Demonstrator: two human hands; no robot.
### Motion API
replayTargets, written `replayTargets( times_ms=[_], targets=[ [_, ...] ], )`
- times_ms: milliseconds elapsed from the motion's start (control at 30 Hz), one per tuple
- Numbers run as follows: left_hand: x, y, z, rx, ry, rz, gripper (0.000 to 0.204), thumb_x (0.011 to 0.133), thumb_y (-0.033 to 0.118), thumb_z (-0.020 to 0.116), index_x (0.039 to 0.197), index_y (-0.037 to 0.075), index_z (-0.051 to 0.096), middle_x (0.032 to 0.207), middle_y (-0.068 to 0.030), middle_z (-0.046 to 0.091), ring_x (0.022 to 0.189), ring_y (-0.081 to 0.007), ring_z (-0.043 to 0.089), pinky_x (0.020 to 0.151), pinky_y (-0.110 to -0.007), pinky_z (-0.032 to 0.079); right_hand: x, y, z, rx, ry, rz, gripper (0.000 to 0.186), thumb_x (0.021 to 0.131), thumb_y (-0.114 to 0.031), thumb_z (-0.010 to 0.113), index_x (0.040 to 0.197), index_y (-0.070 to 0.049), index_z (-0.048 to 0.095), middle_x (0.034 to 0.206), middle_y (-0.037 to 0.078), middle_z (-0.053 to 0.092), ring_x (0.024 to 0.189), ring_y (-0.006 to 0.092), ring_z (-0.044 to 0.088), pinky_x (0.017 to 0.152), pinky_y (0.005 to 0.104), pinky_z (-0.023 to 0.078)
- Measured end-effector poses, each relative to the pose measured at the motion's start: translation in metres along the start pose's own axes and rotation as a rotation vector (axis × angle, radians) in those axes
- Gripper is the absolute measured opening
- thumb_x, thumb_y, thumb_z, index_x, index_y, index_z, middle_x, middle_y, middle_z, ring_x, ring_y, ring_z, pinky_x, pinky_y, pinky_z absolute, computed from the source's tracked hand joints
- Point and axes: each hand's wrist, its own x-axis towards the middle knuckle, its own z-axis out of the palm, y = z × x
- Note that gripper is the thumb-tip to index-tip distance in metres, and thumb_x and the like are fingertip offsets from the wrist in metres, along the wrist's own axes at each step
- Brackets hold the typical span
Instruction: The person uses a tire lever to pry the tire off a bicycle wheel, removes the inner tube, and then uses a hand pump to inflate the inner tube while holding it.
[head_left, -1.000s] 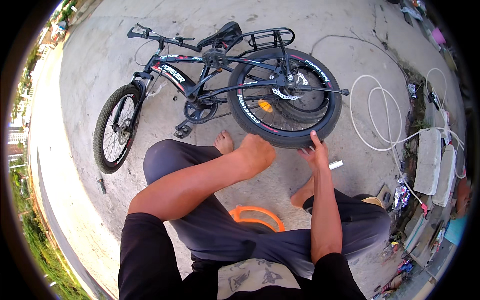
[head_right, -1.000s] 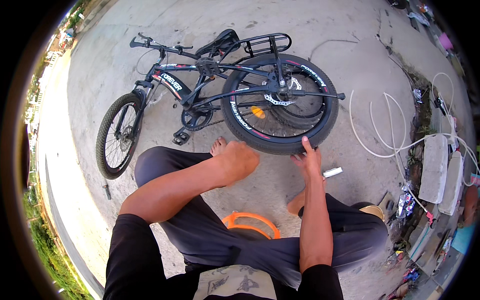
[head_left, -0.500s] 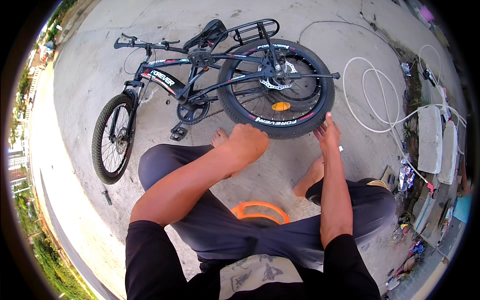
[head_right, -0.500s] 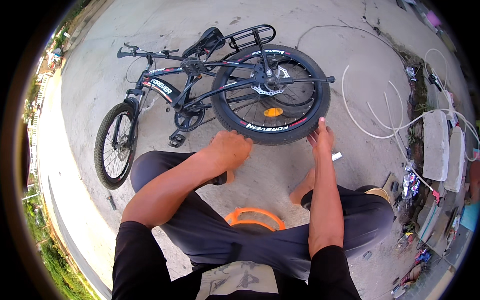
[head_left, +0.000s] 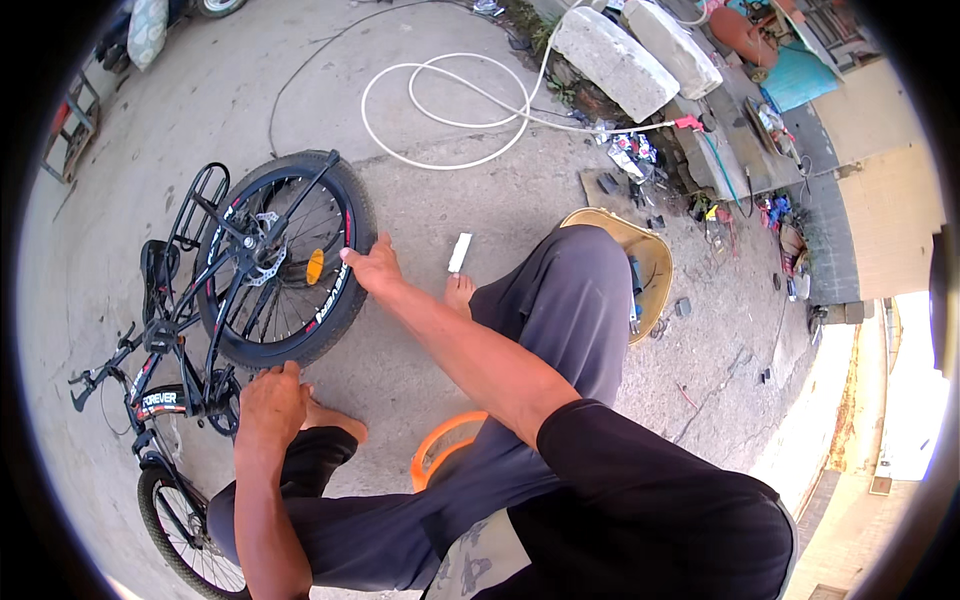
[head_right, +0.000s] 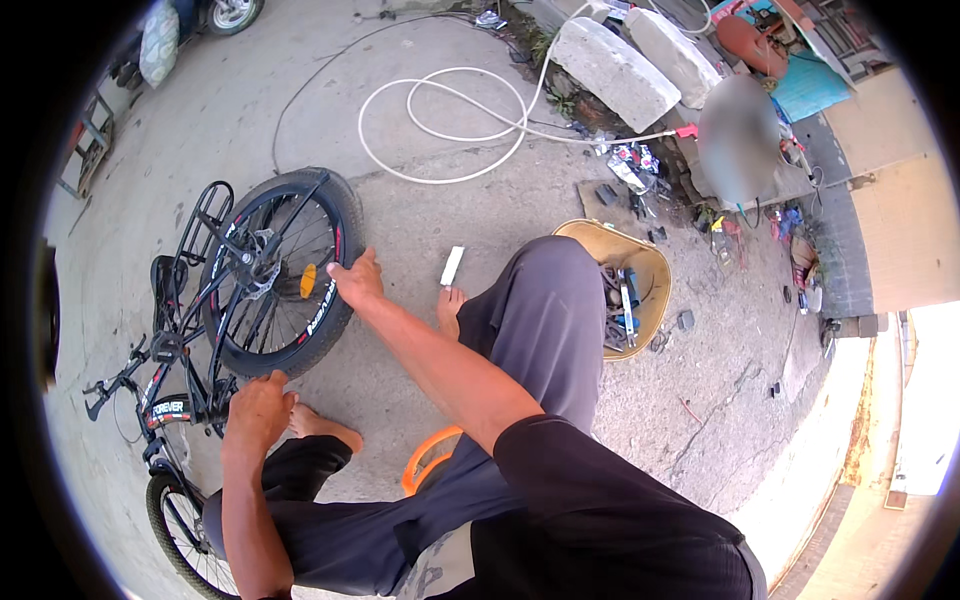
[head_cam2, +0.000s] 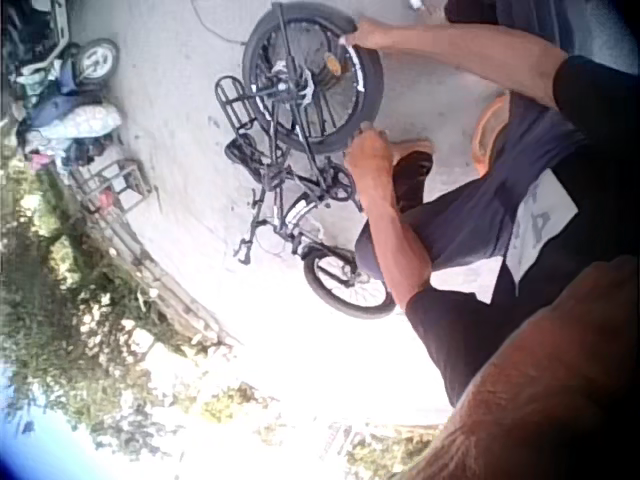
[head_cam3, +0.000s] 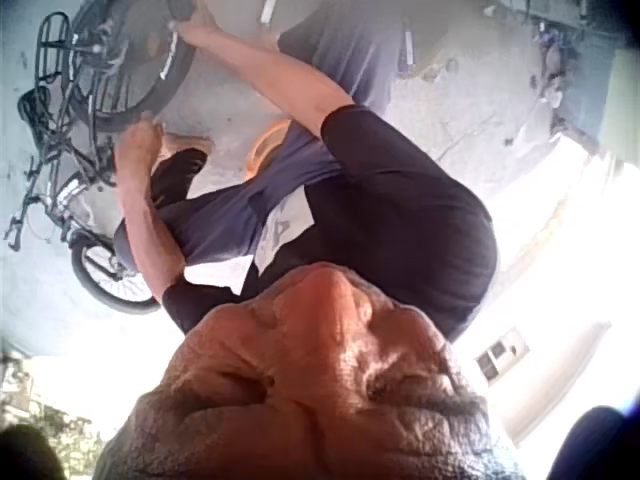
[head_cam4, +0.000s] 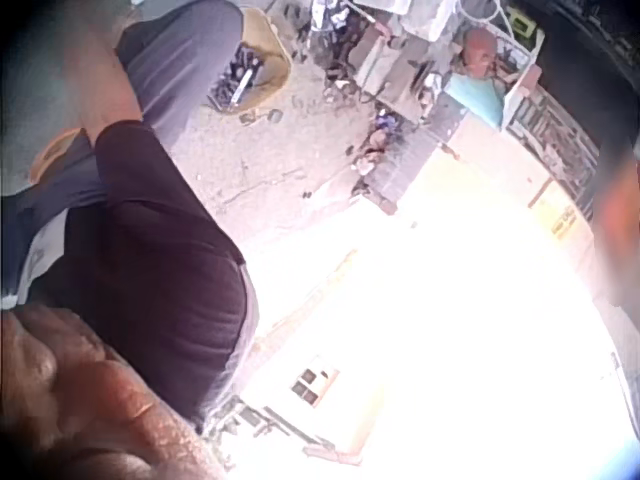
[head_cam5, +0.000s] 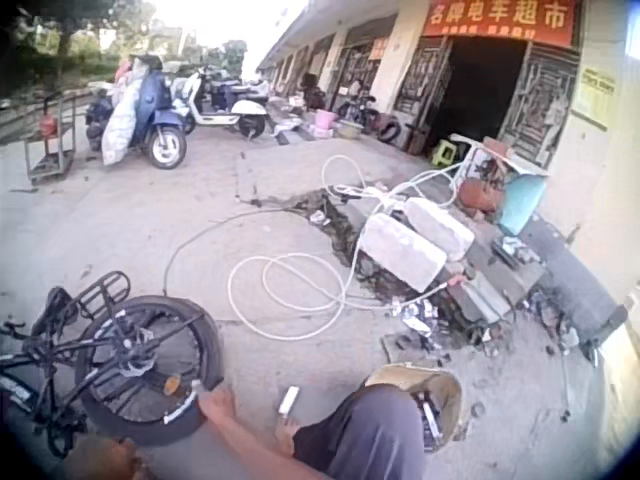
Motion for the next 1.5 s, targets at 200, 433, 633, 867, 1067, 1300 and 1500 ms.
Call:
replayTargets(
  times_ms=[200,433,633,867,1067,1300,1500],
  targets=[
    [0.011,0.022,-0.01,0.054,-0.048,0.011,0.025,0.088,0.02,0.068,0.101,-0.001,0.063,0.097,-0.0223,0.069,0.098,-0.0404,0.065,0.087,-0.048,0.051,-0.115,-0.143,-0.108,0.49,-0.055,-0.633,0.06,0.086,-0.021,0.069,0.136,0.004,0.045,0.136,0.021,0.052,0.122,0.0305,0.054,0.099,0.0414,0.046],
    [0.003,0.008,-0.008,0.01,-0.095,-0.094,0.033,0.088,0.018,0.067,0.116,0.001,0.061,0.105,-0.0229,0.069,0.106,-0.041,0.063,0.089,-0.049,0.05,-0.193,-0.123,-0.26,0.271,0.303,-1.281,0.024,0.089,-0.012,0.067,0.111,-0.002,0.067,0.107,0.012,0.067,0.097,0.0241,0.066,0.084,0.0352,0.052],
    [0.012,-0.009,0.037,-0.052,-0.107,-0.064,0.061,0.088,0.02,0.068,0.141,0.003,0.043,0.143,-0.022,0.047,0.127,-0.0401,0.05,0.102,-0.046,0.045,-0.14,0.123,-0.319,-0.152,0.423,-0.392,0.027,0.09,-0.013,0.066,0.113,-0.001,0.066,0.102,0.016,0.07,0.091,0.0249,0.069,0.081,0.0346,0.054],
    [0.022,-0.031,0.08,-0.142,-0.184,-0.052,0.09,0.084,0.023,0.071,0.156,0.004,0.019,0.161,-0.0198,0.023,0.145,-0.0362,0.032,0.114,-0.039,0.035,-0.139,0.338,-0.259,-0.476,0.299,-0.021,0.055,0.086,-0.012,0.066,0.137,-0.001,0.052,0.143,0.025,0.048,0.128,0.04,0.05,0.106,0.0438,0.043],
    [0.028,-0.045,0.095,-0.147,-0.12,0.014,0.09,0.084,0.023,0.07,0.156,0.002,0.02,0.16,-0.0241,0.024,0.146,-0.0367,0.03,0.116,-0.038,0.032,-0.116,0.394,-0.262,-0.773,0.435,0.185,0.075,0.083,-0.017,0.069,0.15,-0.007,0.036,0.152,0.022,0.036,0.14,0.037,0.036,0.113,0.0516,0.03],
    [0.027,-0.023,0.107,-0.167,-0.08,-0.044,0.094,0.082,0.015,0.072,0.155,-0.002,0.015,0.161,-0.0268,0.017,0.148,-0.0394,0.024,0.117,-0.038,0.031,-0.112,0.455,-0.306,-1.019,0.333,0.022,0.048,0.085,-0.019,0.063,0.129,-0.004,0.05,0.107,0.02,0.068,0.087,0.042,0.068,0.078,0.0495,0.054],
    [0.018,-0.042,0.106,-0.161,-0.105,-0.125,0.092,0.083,0.015,0.072,0.153,-0.006,0.016,0.159,-0.0289,0.018,0.148,-0.0388,0.022,0.119,-0.038,0.028,-0.138,0.426,-0.316,-0.785,0.303,0.123,0.026,0.08,-0.008,0.057,0.104,0.001,0.06,0.111,0.024,0.061,0.098,0.045,0.063,0.083,0.0526,0.052]
  ],
)
